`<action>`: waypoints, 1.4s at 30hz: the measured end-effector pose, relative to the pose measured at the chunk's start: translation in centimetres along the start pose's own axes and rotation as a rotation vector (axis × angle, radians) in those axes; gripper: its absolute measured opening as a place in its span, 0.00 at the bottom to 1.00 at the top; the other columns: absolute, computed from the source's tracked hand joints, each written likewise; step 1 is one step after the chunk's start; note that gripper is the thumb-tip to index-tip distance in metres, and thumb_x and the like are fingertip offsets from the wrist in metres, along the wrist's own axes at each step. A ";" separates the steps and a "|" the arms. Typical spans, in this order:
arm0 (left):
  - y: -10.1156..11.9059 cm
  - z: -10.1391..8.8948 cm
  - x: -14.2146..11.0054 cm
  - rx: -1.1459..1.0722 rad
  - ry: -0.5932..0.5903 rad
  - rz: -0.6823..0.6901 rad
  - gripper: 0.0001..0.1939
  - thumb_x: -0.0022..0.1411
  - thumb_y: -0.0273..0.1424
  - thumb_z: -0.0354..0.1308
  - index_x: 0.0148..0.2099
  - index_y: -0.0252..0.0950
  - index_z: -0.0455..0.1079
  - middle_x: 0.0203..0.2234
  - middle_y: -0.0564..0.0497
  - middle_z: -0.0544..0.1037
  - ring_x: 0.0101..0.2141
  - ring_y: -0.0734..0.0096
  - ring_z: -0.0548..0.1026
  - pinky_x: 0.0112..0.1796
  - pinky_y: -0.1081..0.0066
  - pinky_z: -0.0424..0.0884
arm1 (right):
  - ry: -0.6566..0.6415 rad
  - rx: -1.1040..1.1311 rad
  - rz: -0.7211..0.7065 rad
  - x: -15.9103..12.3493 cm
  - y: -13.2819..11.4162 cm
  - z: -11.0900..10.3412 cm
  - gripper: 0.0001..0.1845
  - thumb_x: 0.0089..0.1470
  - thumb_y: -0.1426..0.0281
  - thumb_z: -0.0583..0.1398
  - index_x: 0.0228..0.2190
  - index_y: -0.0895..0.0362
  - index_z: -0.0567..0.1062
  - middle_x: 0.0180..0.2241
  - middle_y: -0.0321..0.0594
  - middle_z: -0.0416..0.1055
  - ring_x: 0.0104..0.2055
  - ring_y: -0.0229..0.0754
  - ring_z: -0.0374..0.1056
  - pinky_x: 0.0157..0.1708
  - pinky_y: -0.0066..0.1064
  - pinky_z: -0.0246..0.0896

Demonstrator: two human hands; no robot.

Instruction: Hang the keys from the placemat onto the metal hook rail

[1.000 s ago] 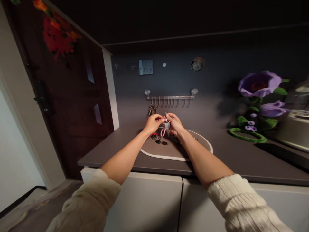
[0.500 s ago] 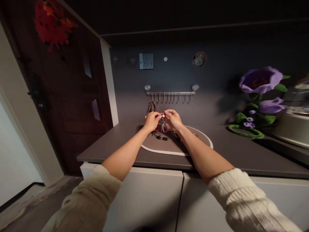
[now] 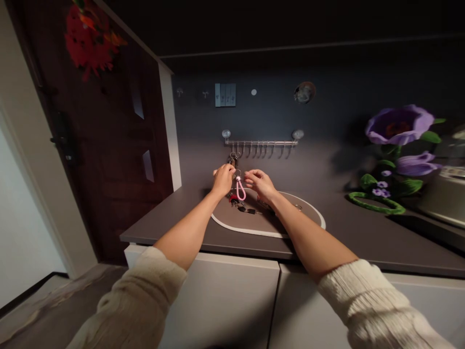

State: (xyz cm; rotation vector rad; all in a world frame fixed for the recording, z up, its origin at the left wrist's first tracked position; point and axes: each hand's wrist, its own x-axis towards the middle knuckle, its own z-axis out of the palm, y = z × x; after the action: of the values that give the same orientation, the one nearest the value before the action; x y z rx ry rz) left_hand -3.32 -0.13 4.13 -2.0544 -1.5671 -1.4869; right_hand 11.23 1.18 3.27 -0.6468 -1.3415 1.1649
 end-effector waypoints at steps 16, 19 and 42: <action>0.0 0.2 0.1 -0.121 -0.016 0.069 0.09 0.61 0.30 0.47 0.35 0.34 0.66 0.35 0.49 0.74 0.38 0.71 0.70 0.40 0.71 0.61 | -0.032 -0.158 -0.150 -0.1 -0.1 0.4 0.13 0.33 0.64 0.66 0.23 0.60 0.73 0.23 0.34 0.68 0.27 0.32 0.61 0.32 0.26 0.57; -0.4 0.3 0.2 -0.102 0.006 0.036 0.11 0.62 0.32 0.45 0.35 0.35 0.67 0.34 0.48 0.74 0.37 0.70 0.69 0.40 0.71 0.62 | -0.005 -0.136 -0.108 -0.4 -0.6 0.4 0.14 0.32 0.64 0.67 0.22 0.60 0.73 0.24 0.34 0.68 0.27 0.32 0.62 0.32 0.27 0.59; -1.7 -0.2 0.1 0.124 -0.122 -0.286 0.12 0.60 0.31 0.45 0.35 0.34 0.69 0.35 0.41 0.76 0.36 0.63 0.73 0.34 0.69 0.65 | 0.293 -0.048 -0.014 7.9 -3.3 1.4 0.09 0.51 0.74 0.56 0.20 0.58 0.64 0.13 0.32 0.63 0.15 0.32 0.60 0.18 0.26 0.61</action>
State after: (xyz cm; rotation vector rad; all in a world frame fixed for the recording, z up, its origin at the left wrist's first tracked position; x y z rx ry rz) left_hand -4.79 0.62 3.61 -1.9490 -2.0178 -1.3275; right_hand 9.51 6.80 9.61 -0.8085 -1.1247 0.9861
